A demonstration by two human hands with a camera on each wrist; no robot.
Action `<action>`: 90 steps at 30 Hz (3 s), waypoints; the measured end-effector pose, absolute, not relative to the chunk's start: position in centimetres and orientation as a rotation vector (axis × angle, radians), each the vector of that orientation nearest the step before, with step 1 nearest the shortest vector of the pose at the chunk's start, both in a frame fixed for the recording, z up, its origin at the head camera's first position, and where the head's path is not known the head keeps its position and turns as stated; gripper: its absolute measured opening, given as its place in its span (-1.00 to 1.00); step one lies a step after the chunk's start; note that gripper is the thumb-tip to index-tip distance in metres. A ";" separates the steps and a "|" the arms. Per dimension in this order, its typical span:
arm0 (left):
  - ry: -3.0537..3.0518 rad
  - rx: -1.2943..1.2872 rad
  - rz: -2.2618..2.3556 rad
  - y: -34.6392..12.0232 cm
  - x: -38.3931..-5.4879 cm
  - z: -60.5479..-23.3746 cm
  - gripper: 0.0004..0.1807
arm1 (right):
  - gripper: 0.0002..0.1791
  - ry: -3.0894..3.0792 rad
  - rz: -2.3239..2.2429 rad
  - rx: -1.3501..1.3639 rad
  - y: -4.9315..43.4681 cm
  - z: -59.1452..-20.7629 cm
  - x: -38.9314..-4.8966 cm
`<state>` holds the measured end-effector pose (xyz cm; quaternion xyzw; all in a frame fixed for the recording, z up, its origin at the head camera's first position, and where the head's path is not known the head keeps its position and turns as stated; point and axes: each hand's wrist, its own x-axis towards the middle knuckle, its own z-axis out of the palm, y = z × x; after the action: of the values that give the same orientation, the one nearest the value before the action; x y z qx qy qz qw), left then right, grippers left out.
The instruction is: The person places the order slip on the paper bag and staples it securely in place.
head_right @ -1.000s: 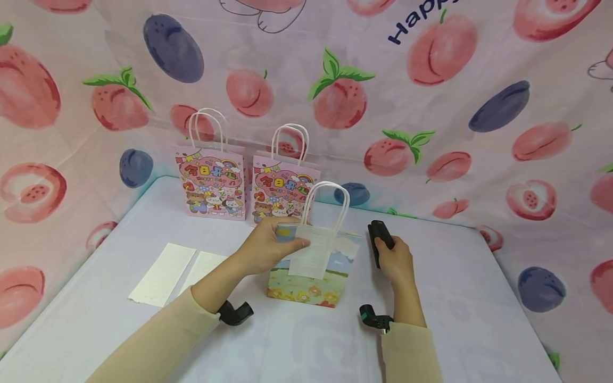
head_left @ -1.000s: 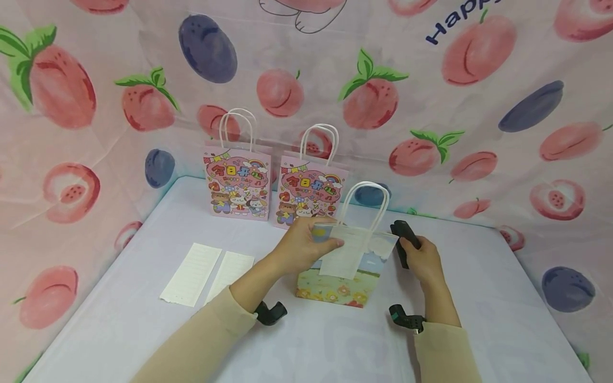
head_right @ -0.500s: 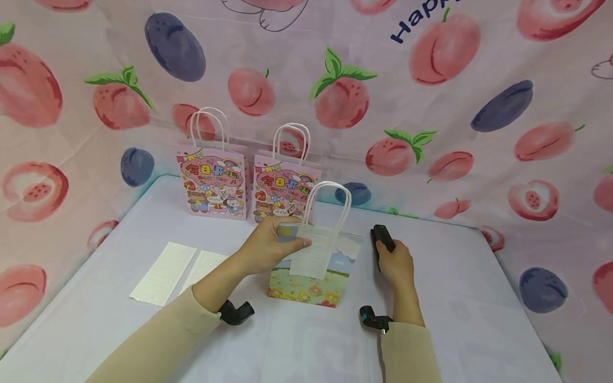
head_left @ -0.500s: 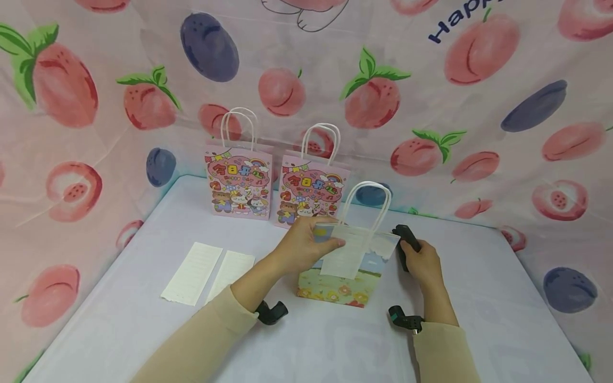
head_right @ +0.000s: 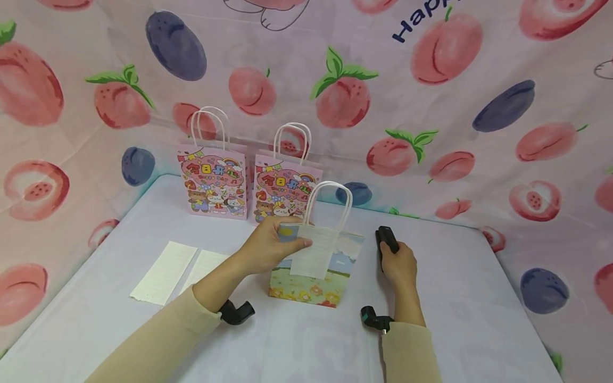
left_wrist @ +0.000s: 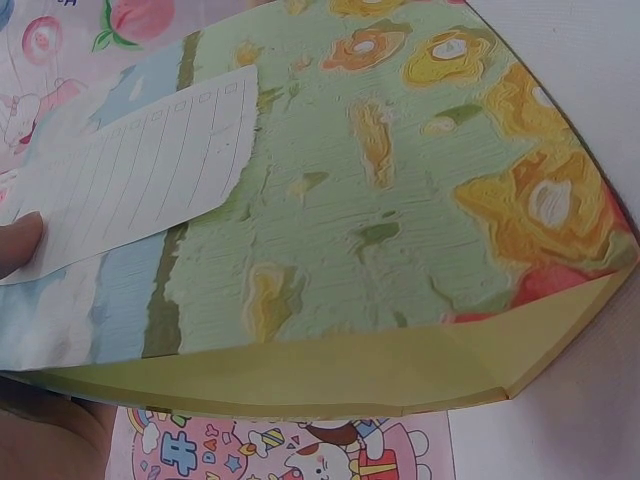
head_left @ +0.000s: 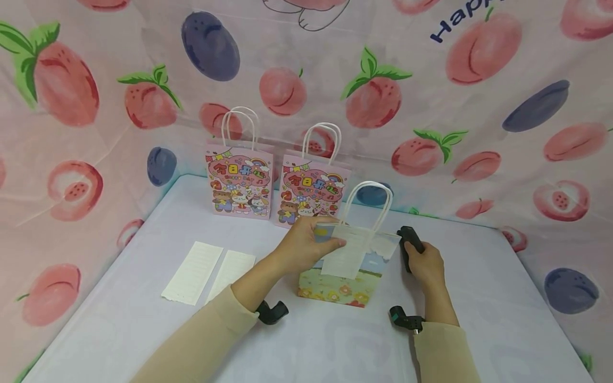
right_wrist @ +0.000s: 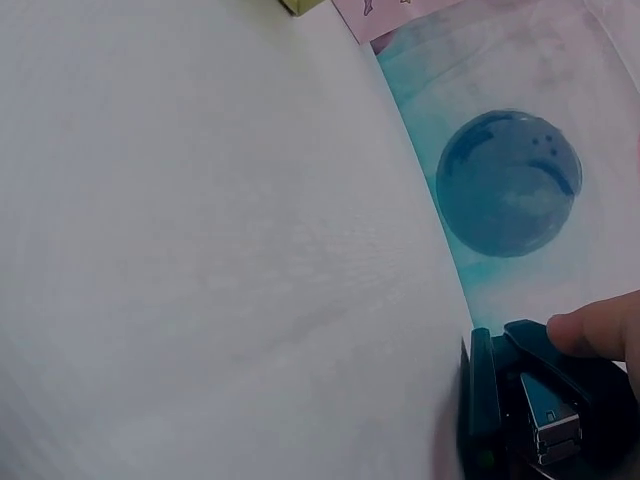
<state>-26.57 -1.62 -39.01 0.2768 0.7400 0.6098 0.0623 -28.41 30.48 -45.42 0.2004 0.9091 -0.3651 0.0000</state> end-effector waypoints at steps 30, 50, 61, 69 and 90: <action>2.287 0.791 1.792 -1.6 -26.6 -38.9 -0.62 | -0.23 2.819 -1.134 0.657 30.6 -45.1 -28.6; 2.385 0.699 1.723 -2.0 -26.5 -38.9 -0.49 | -0.28 2.876 -1.309 0.516 29.6 -41.5 -27.3; 2.405 0.685 1.726 -2.6 -26.6 -39.0 -0.56 | -0.29 2.945 -1.325 0.341 28.3 -39.0 -26.0; 2.423 0.699 1.752 -3.0 -26.8 -38.8 -0.60 | -0.36 2.956 -1.282 -0.107 27.2 -37.7 -25.0; 2.438 0.674 1.795 -3.6 -27.7 -38.5 -0.59 | -0.57 2.870 -1.340 -0.547 25.6 -36.8 -24.3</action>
<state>-27.73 -3.56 -38.55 0.2174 0.7859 0.5786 0.0197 -24.26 25.56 -36.84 -0.1702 0.8923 -0.4166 -0.0363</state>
